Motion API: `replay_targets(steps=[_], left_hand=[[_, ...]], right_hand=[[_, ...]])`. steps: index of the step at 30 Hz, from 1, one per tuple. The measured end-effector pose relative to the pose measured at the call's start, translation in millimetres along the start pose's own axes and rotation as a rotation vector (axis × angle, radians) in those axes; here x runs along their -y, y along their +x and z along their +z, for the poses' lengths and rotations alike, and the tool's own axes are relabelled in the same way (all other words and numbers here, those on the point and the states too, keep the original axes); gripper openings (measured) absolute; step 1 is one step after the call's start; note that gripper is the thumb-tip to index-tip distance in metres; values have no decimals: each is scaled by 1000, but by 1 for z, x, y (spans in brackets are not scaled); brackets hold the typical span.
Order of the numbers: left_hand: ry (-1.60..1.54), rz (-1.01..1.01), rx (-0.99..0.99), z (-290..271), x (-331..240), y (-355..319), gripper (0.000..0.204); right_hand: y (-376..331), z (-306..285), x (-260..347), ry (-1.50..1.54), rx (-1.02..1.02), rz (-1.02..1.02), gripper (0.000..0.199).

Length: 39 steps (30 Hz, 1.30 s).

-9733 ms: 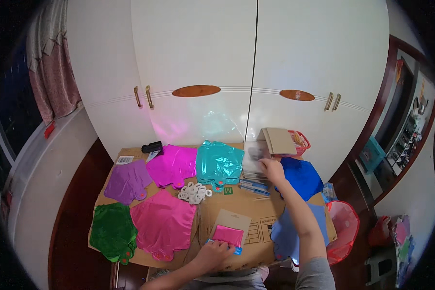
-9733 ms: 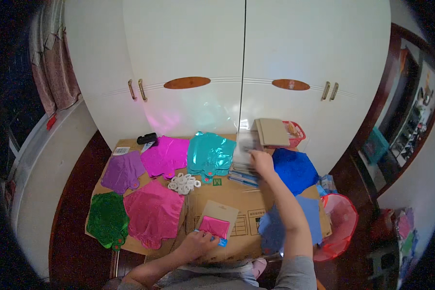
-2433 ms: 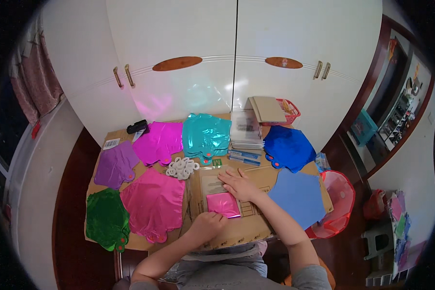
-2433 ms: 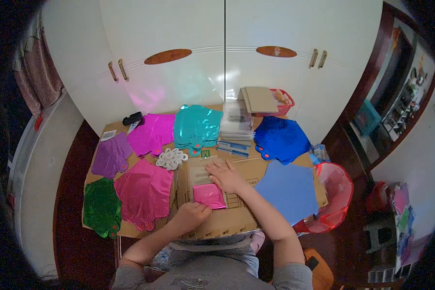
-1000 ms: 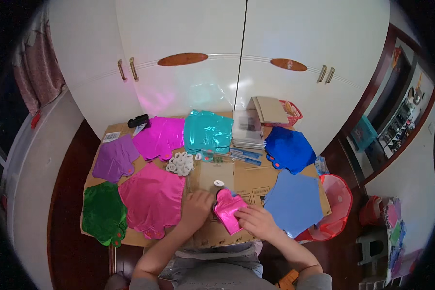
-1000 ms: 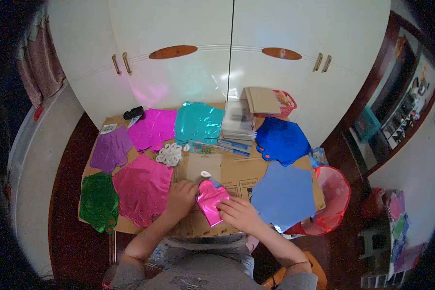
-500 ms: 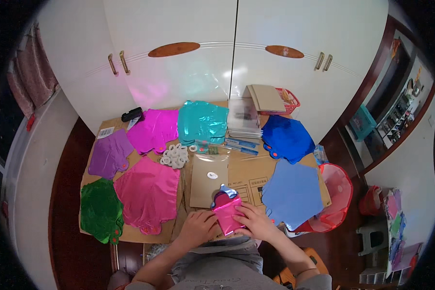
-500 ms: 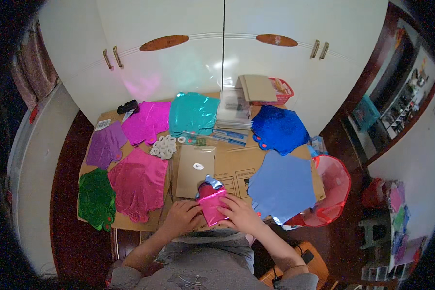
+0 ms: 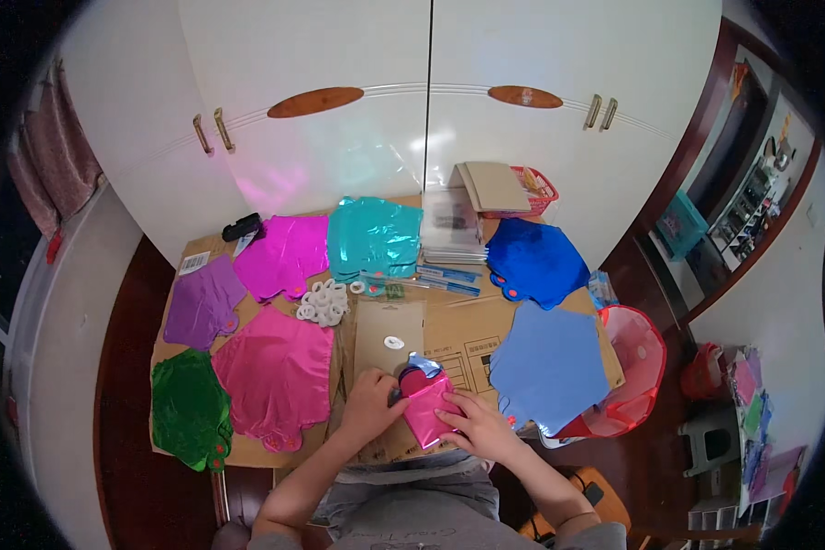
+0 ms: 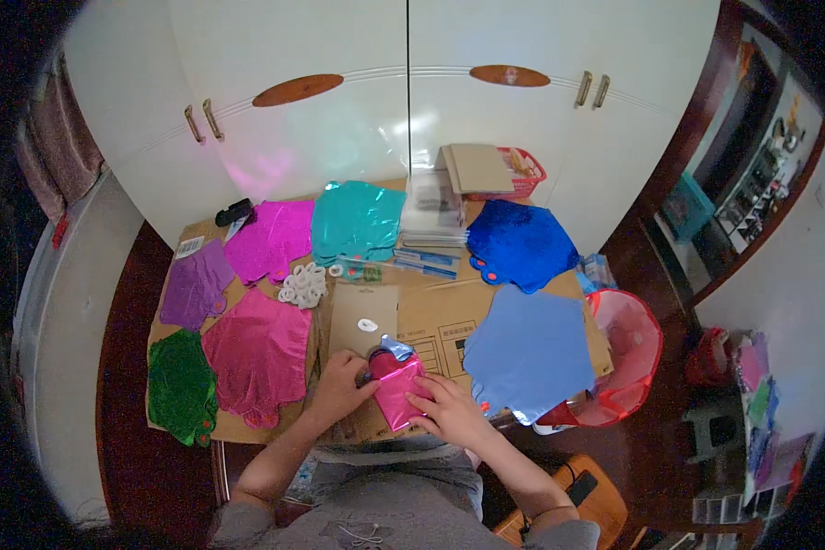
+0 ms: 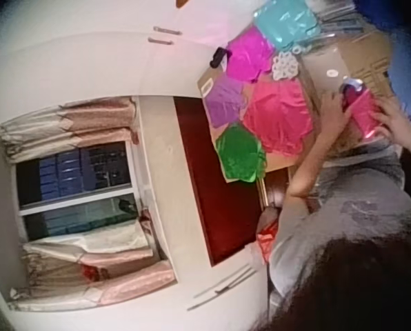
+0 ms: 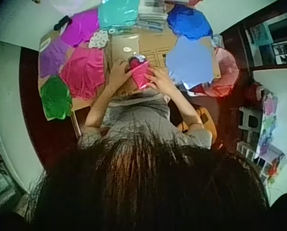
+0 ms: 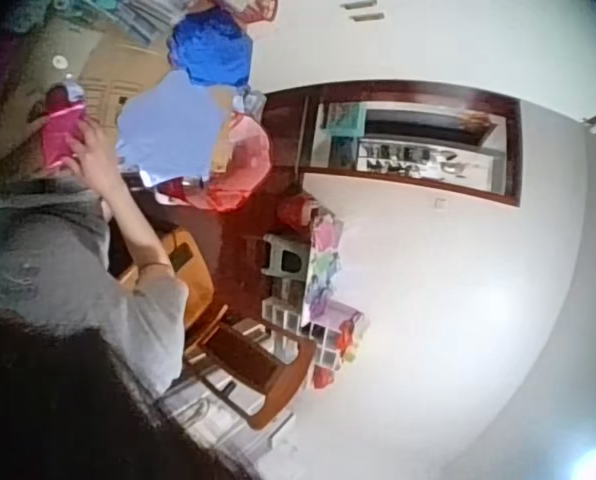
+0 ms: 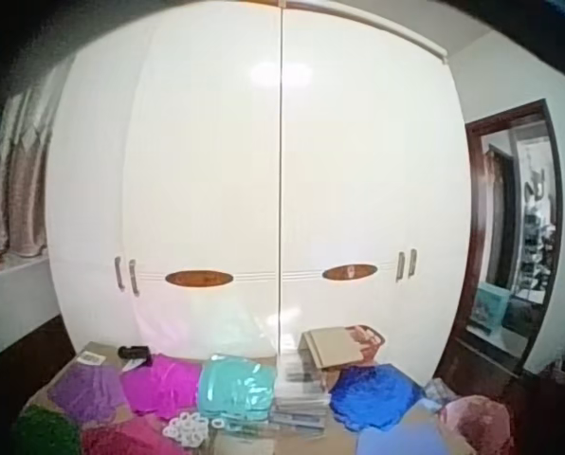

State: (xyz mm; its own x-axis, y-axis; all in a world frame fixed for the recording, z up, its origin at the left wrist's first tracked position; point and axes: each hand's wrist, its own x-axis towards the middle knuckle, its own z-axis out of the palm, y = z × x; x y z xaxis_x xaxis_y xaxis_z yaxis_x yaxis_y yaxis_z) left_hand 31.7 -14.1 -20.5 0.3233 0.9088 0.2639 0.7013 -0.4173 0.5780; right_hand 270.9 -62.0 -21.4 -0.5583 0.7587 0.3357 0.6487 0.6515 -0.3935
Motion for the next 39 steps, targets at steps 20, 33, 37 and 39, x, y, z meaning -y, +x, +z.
replay_targets(steps=[20,33,37,39], left_hand=[[-382,-204,66,-8,-15,-3,52],[-223,76,-65,6,-53,-41,71],[86,329,93,0,-28,-41,53],[125,427,144,6,-20,-47,48]], right_hand=[[12,10,2,75,-69,300,81],[2,13,-30,255,37,160,45],[7,-2,-25,196,67,70,44],[8,-6,-27,163,65,2,40]])
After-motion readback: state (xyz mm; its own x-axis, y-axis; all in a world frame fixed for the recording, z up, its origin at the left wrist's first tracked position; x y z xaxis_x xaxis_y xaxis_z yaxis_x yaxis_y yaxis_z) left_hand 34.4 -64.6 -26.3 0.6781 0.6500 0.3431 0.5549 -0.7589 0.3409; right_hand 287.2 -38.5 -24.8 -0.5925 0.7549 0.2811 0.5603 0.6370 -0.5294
